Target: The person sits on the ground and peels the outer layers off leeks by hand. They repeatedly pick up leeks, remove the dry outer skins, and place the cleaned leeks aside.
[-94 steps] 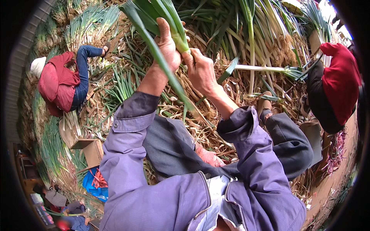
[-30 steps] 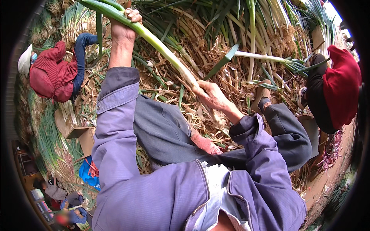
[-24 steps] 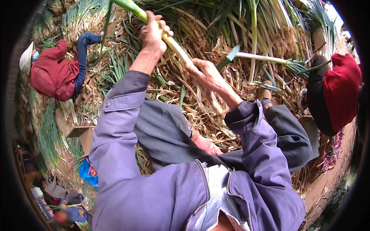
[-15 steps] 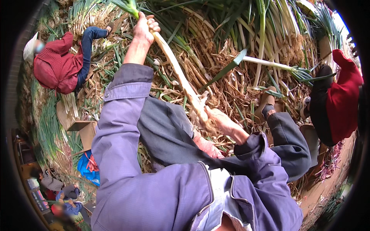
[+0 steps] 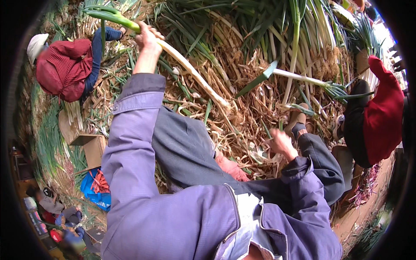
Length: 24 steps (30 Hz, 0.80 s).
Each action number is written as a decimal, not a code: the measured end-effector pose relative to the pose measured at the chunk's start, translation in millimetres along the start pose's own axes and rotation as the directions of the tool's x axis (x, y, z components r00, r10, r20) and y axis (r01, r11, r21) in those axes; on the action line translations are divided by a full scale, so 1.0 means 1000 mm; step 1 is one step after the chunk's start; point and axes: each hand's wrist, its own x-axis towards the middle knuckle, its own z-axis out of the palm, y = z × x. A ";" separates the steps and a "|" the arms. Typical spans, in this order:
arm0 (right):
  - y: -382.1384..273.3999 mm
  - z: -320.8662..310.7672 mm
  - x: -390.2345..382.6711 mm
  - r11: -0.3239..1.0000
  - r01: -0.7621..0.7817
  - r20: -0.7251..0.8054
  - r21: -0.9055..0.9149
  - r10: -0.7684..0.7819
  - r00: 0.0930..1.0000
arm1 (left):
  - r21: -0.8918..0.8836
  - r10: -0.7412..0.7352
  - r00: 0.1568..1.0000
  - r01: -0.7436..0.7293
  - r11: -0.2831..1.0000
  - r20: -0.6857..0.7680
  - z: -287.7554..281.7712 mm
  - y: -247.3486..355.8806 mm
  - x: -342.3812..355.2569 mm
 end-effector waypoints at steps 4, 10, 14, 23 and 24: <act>-0.112 -0.095 0.079 0.908 0.404 -0.686 0.112 -0.223 0.692 | -0.067 -0.039 0.985 0.050 0.996 0.165 0.041 -0.022 -0.047; -0.219 -0.142 0.129 0.836 0.439 -0.691 0.329 -0.104 0.716 | -0.143 -0.157 0.861 0.254 0.956 0.484 0.069 -0.014 -0.108; -0.201 -0.129 0.132 0.476 0.755 -0.711 0.451 -0.320 0.626 | -0.092 -0.199 0.637 0.393 0.915 0.744 0.065 -0.007 -0.110; -0.163 -0.076 0.076 0.538 0.478 -0.385 0.694 -0.283 0.878 | -0.037 -0.176 0.811 0.236 0.971 0.558 0.073 -0.007 -0.094; -0.160 -0.071 0.066 0.635 0.435 -0.406 0.638 -0.203 0.891 | 0.007 -0.203 0.845 0.229 0.973 0.494 0.070 -0.010 -0.095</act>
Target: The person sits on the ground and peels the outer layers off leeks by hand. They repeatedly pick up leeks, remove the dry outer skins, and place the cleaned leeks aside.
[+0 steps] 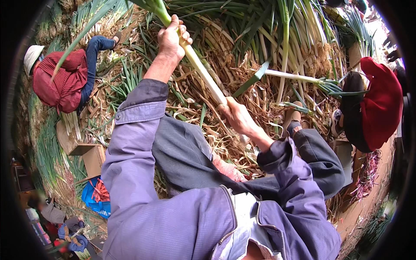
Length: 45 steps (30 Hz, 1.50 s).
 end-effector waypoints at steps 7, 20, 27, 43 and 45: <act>0.005 0.002 -0.001 0.849 0.113 -0.466 -0.517 -0.389 0.795 | 0.046 0.001 0.969 0.011 0.999 -0.246 0.005 -0.007 0.001; -0.015 -0.040 0.012 0.955 0.018 -0.377 -0.296 -0.134 0.917 | -0.090 0.093 0.996 -0.092 0.992 0.001 0.011 -0.003 -0.008; -0.009 -0.028 0.015 0.951 0.062 -0.244 -0.304 -0.141 0.960 | -0.154 0.105 0.964 -0.068 0.986 0.244 0.008 0.000 -0.011; 0.128 0.024 -0.109 0.908 0.000 0.245 -0.420 0.113 0.963 | 0.033 0.215 0.976 -0.215 0.976 0.013 -0.018 0.012 0.006; 0.199 0.023 -0.147 0.816 0.118 0.446 -0.565 0.182 0.877 | 0.022 0.214 0.976 -0.213 0.977 -0.032 -0.025 0.020 0.011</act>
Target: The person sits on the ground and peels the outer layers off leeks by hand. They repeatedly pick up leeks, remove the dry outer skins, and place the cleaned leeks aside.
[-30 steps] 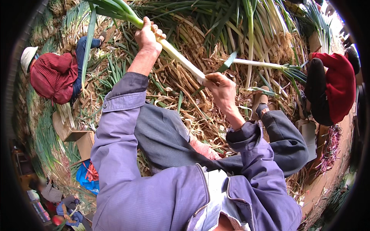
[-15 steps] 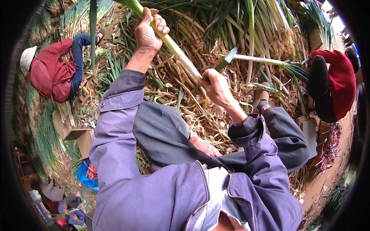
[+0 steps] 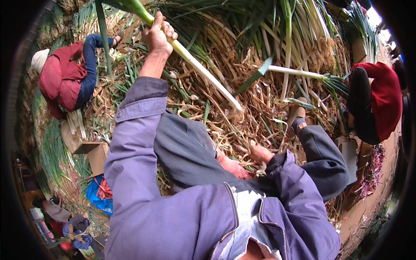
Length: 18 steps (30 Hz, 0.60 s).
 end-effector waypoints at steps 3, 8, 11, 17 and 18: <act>-0.003 -0.034 0.006 0.963 -0.259 -0.124 0.074 0.267 0.956 | -0.057 -0.038 0.998 0.041 0.998 0.050 -0.011 -0.002 -0.002; -0.110 -0.205 0.064 0.993 0.095 -0.844 -0.075 -0.115 0.524 | -0.136 -0.157 0.977 0.176 0.975 0.142 0.020 -0.019 -0.023; -0.132 -0.223 0.091 0.961 0.155 -0.742 0.227 0.068 0.667 | -0.164 -0.209 0.940 0.259 0.952 0.271 0.041 -0.021 -0.043; -0.100 -0.176 0.071 0.701 0.249 -0.384 0.668 0.039 0.923 | -0.174 -0.182 0.929 0.247 0.953 0.323 0.033 0.006 -0.030; -0.097 -0.174 0.064 0.597 0.002 -0.100 0.802 0.131 0.986 | -0.155 -0.220 0.931 0.273 0.949 0.292 0.028 0.000 -0.028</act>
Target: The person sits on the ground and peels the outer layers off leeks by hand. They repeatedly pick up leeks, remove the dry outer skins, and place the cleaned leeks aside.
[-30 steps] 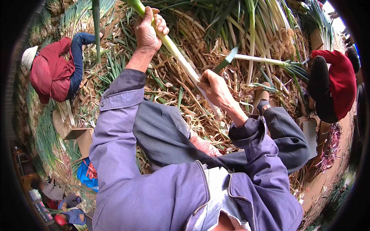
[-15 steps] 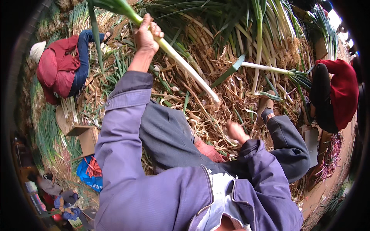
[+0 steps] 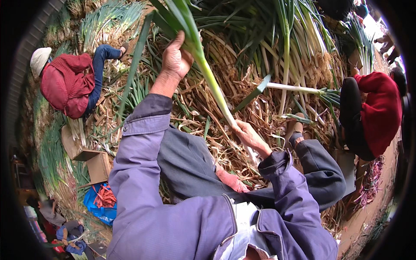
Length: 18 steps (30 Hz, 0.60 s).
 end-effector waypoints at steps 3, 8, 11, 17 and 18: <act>-0.008 -0.007 0.017 0.937 0.309 -0.114 -0.163 -0.329 0.938 | 0.224 -0.123 0.977 0.161 0.961 -0.174 -0.006 -0.021 0.003; -0.112 -0.033 0.067 0.909 0.417 -0.363 0.011 -0.385 0.849 | 0.414 -0.113 0.988 0.147 0.898 -0.106 0.026 -0.043 -0.017; -0.138 -0.040 0.066 0.938 0.346 -0.398 0.006 -0.315 0.861 | 0.497 -0.041 0.995 0.082 0.864 -0.093 0.050 -0.038 -0.024; -0.103 -0.053 0.085 0.873 0.482 -0.429 -0.073 -0.463 0.775 | 0.482 -0.129 0.992 0.105 0.870 0.017 0.041 -0.046 -0.026; -0.111 -0.049 0.076 0.886 0.456 -0.411 -0.078 -0.446 0.795 | 0.483 -0.143 0.989 0.107 0.869 0.039 0.036 -0.044 -0.027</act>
